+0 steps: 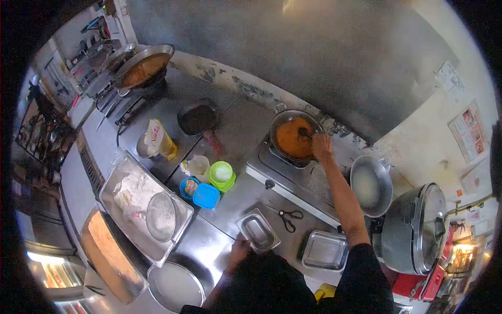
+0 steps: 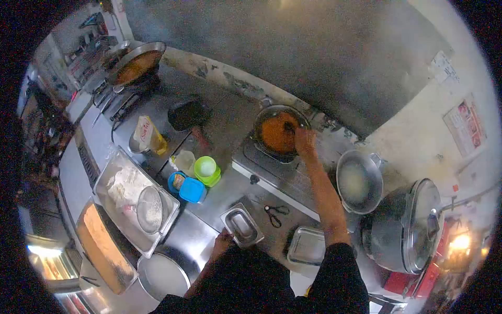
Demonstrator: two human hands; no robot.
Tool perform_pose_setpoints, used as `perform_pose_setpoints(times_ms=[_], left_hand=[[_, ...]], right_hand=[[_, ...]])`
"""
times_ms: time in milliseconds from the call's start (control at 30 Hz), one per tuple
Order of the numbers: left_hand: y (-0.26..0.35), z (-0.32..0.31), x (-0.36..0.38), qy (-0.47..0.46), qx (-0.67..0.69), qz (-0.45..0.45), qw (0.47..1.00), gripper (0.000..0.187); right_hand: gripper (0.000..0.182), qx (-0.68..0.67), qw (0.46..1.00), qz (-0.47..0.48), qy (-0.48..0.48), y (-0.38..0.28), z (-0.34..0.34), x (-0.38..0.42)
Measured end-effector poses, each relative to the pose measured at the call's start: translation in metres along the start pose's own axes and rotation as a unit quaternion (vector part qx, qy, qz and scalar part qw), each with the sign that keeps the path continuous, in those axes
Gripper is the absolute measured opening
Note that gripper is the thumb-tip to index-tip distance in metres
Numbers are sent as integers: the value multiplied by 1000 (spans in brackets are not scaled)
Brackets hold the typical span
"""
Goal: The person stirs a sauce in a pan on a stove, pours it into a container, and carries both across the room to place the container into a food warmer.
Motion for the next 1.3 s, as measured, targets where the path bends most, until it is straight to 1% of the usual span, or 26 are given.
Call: perform_pose_setpoints(times_ms=[33,100,133,200,267,333,400,433,500,533,600,633,667,733,800,833,900,967,1000,1033,1100,1133,1200,1233,1267,1300], left_hand=[[10,3,6,14,0,-39,999,38],[24,4,17,41,-2,-114,993,39],[16,3,13,39,3,-107,993,39],[4,0,6,33,14,-92,995,38],[-4,-4,6,32,77,-62,995,36],[0,-4,8,47,69,-62,995,34],[8,-3,10,75,-10,-89,993,33],[10,-4,11,72,9,-92,993,33],[13,-6,11,66,48,-99,992,33],[10,-5,9,51,39,-75,995,33],[5,-3,3,19,20,-29,999,35],[7,-5,6,23,47,-36,998,35],[9,-5,9,29,73,-43,996,36],[5,-7,8,33,78,-53,995,37],[1,-5,4,29,30,-58,997,37],[4,-6,5,23,76,-56,995,34],[12,-7,10,12,166,-49,985,29],[5,-8,5,8,156,-78,985,28],[2,-7,3,8,151,-93,984,28],[-4,-8,-1,4,134,-79,988,28],[-13,-7,-5,0,101,-51,994,28],[-17,-7,-7,2,81,-63,995,28],[-27,-7,-14,7,41,-87,995,29],[-23,-6,-11,-1,66,-66,996,30],[-12,-6,-3,-8,89,-45,995,31],[4,-6,6,-17,113,-24,993,33]], right_hand=[[26,-56,998,-29,7,-4,4,-10],[22,-131,982,-83,-110,-11,6,-30],[21,-167,965,-109,-169,-17,13,-37],[27,-218,951,-127,-178,-32,37,-39],[28,-260,944,-121,-160,-39,44,-39],[20,-297,944,-93,-114,-42,46,-40],[15,-309,930,-78,-180,-35,56,-39],[14,-315,922,-71,-213,-32,61,-39],[14,-278,952,-22,-128,-23,71,-25],[15,-258,962,2,-84,-17,76,-19],[11,-263,955,-13,-134,4,84,-17],[10,-267,951,-20,-158,12,94,-17],[9,-259,956,-13,-139,17,105,-15],[7,-243,965,-1,-99,27,126,-7],[8,-207,964,37,-162,18,133,-8],[9,-188,961,54,-194,15,135,-6],[9,-103,989,101,-29,0,118,8],[10,-69,993,91,30,-15,65,24],[12,-80,995,59,5,-22,44,23],[15,-89,995,27,-40,-21,24,23],[24,-101,983,-37,-149,-30,45,-3],[29,-106,969,-69,-213,-33,55,-16],[35,-131,948,-82,-277,-28,41,-34],[37,-144,936,-87,-308,-27,31,-37],[38,-120,965,-78,-222,-25,11,-34],[38,-96,984,-69,-134,-22,-25,-23]])
Point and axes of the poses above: each hand's wrist, its own x-axis away from the middle knuckle, its own z-axis out of the back of the hand, y = z × x, the point moved 4 cm from there along -x, towards the middle knuckle, and after that the axes turned 2 degrees about z, right-handed, at the moved point
